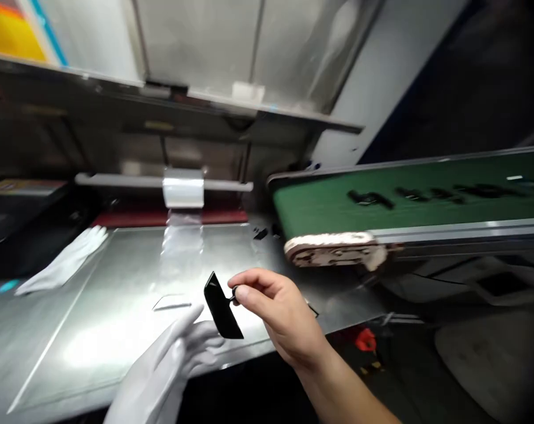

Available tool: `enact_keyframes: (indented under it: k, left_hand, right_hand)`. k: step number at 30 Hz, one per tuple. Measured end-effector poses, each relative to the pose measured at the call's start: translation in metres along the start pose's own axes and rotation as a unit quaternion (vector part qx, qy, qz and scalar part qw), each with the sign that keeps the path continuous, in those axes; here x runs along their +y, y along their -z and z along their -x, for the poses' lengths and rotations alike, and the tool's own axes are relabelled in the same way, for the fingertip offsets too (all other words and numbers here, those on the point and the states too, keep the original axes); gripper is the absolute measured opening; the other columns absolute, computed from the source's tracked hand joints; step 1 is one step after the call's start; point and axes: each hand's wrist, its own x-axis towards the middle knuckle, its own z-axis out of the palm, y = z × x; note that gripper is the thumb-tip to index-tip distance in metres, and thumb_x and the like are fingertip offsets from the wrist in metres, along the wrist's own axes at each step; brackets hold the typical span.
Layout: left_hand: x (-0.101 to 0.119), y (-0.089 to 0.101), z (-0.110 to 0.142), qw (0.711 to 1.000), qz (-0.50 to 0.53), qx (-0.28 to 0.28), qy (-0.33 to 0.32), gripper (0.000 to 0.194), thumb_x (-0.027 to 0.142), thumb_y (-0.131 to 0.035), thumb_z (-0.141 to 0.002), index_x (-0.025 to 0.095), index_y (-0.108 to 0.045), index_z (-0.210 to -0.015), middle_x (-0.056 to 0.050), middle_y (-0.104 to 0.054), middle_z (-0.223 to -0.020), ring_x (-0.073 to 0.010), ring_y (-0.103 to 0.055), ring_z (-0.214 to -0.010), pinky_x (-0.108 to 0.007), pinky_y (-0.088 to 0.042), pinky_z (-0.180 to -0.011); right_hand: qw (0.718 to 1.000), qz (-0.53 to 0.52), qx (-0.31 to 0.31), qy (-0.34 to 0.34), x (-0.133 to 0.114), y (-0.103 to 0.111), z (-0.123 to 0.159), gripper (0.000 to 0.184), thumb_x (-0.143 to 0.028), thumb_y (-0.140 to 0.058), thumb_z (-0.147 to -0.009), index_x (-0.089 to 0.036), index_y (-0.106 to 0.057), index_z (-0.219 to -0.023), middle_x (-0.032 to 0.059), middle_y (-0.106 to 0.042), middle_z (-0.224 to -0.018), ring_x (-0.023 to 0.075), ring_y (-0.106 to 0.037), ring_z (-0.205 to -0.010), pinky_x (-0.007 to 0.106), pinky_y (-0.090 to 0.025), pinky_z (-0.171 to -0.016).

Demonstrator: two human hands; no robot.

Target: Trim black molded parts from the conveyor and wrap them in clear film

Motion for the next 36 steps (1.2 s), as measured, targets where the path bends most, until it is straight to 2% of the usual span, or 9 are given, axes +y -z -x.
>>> enact_keyframes:
  k: [2,4,8,15,23,28,31,34,36]
  left_hand:
    - [0.001,-0.011,0.007,0.987,0.15,-0.051,0.031,0.04,0.044,-0.048,-0.105,0.026,-0.068,-0.135,-0.012,-0.076,-0.123,-0.032,-0.072,-0.107,-0.041,-0.062,-0.081]
    - [-0.004,-0.012,0.012,0.974,0.212,-0.075,0.037,0.036,0.036,-0.045,-0.107,0.021,-0.073,-0.125,-0.012,-0.078,-0.11,-0.0263,-0.074,-0.095,-0.033,-0.06,-0.074]
    - [-0.022,0.001,0.021,0.964,0.247,-0.063,0.072,0.034,0.033,-0.048,-0.108,0.019,-0.072,-0.127,-0.009,-0.078,-0.097,-0.02,-0.074,-0.082,-0.025,-0.058,-0.064]
    - [-0.04,0.009,0.025,0.951,0.28,-0.073,0.106,0.038,0.037,-0.053,-0.106,0.019,-0.064,-0.137,-0.009,-0.078,-0.094,-0.0203,-0.076,-0.082,-0.023,-0.058,-0.064]
    - [-0.042,0.005,0.02,0.955,0.26,-0.1,0.102,0.035,0.039,-0.047,-0.108,0.015,-0.068,-0.123,-0.009,-0.075,-0.085,-0.0179,-0.07,-0.071,-0.025,-0.055,-0.063]
    - [-0.045,0.005,0.018,0.955,0.257,-0.095,0.115,0.041,0.039,-0.047,-0.107,0.016,-0.063,-0.136,-0.008,-0.073,-0.081,-0.0187,-0.068,-0.071,-0.027,-0.053,-0.063]
    - [-0.049,0.008,0.019,0.957,0.246,-0.097,0.118,0.043,0.041,-0.048,-0.106,0.016,-0.063,-0.138,-0.009,-0.074,-0.084,-0.0206,-0.07,-0.075,-0.03,-0.055,-0.069]
    - [-0.053,0.013,0.02,0.949,0.265,-0.103,0.138,0.051,0.05,-0.048,-0.106,0.02,-0.059,-0.146,-0.012,-0.077,-0.096,-0.0226,-0.075,-0.082,-0.03,-0.058,-0.071]
    - [-0.056,0.015,0.022,0.938,0.288,-0.124,0.145,0.055,0.052,-0.05,-0.105,0.02,-0.057,-0.148,-0.013,-0.077,-0.098,-0.0223,-0.076,-0.084,-0.029,-0.06,-0.071]
  right_hand:
    - [0.987,-0.144,-0.011,-0.075,0.019,-0.031,0.022,0.023,-0.041,-0.078,-0.093,-0.02,-0.078,-0.104,0.0031,-0.076,-0.092,0.0149,-0.069,-0.083,0.024,-0.056,-0.076]
    - [0.96,-0.24,-0.019,-0.142,0.035,-0.049,0.034,0.021,-0.038,-0.084,-0.09,-0.021,-0.079,-0.101,0.0015,-0.074,-0.085,0.0121,-0.066,-0.075,0.021,-0.053,-0.069]
    - [0.949,-0.26,-0.03,-0.177,0.056,-0.063,0.045,0.017,-0.036,-0.083,-0.091,-0.021,-0.079,-0.1,0.001,-0.074,-0.084,0.0115,-0.065,-0.074,0.021,-0.052,-0.069]
    - [0.95,-0.236,-0.022,-0.202,0.065,-0.065,0.052,0.016,-0.034,-0.081,-0.091,-0.021,-0.079,-0.098,0.0025,-0.075,-0.089,0.0163,-0.069,-0.08,0.027,-0.057,-0.073]
    - [0.957,-0.213,-0.037,-0.192,0.068,-0.056,0.055,0.013,-0.033,-0.078,-0.092,-0.023,-0.078,-0.101,0.0021,-0.075,-0.092,0.0161,-0.07,-0.084,0.027,-0.057,-0.076]
    - [0.963,-0.177,-0.083,-0.183,0.068,-0.046,0.052,0.015,-0.035,-0.075,-0.095,-0.022,-0.077,-0.103,0.0029,-0.075,-0.094,0.0176,-0.072,-0.086,0.029,-0.059,-0.078]
    - [0.979,-0.12,-0.107,-0.124,0.066,-0.036,0.05,0.011,-0.031,-0.072,-0.099,-0.025,-0.079,-0.105,0.0025,-0.077,-0.094,0.0172,-0.073,-0.082,0.028,-0.061,-0.074]
    - [0.993,-0.008,-0.108,0.046,0.066,-0.025,0.049,0.02,-0.019,-0.071,-0.099,-0.027,-0.079,-0.116,0.0039,-0.078,-0.1,0.0186,-0.074,-0.087,0.03,-0.062,-0.077]
    - [0.978,0.051,-0.138,0.15,0.068,-0.018,0.049,0.032,-0.012,-0.069,-0.099,-0.028,-0.075,-0.127,0.0054,-0.077,-0.109,0.0202,-0.074,-0.098,0.033,-0.063,-0.084]
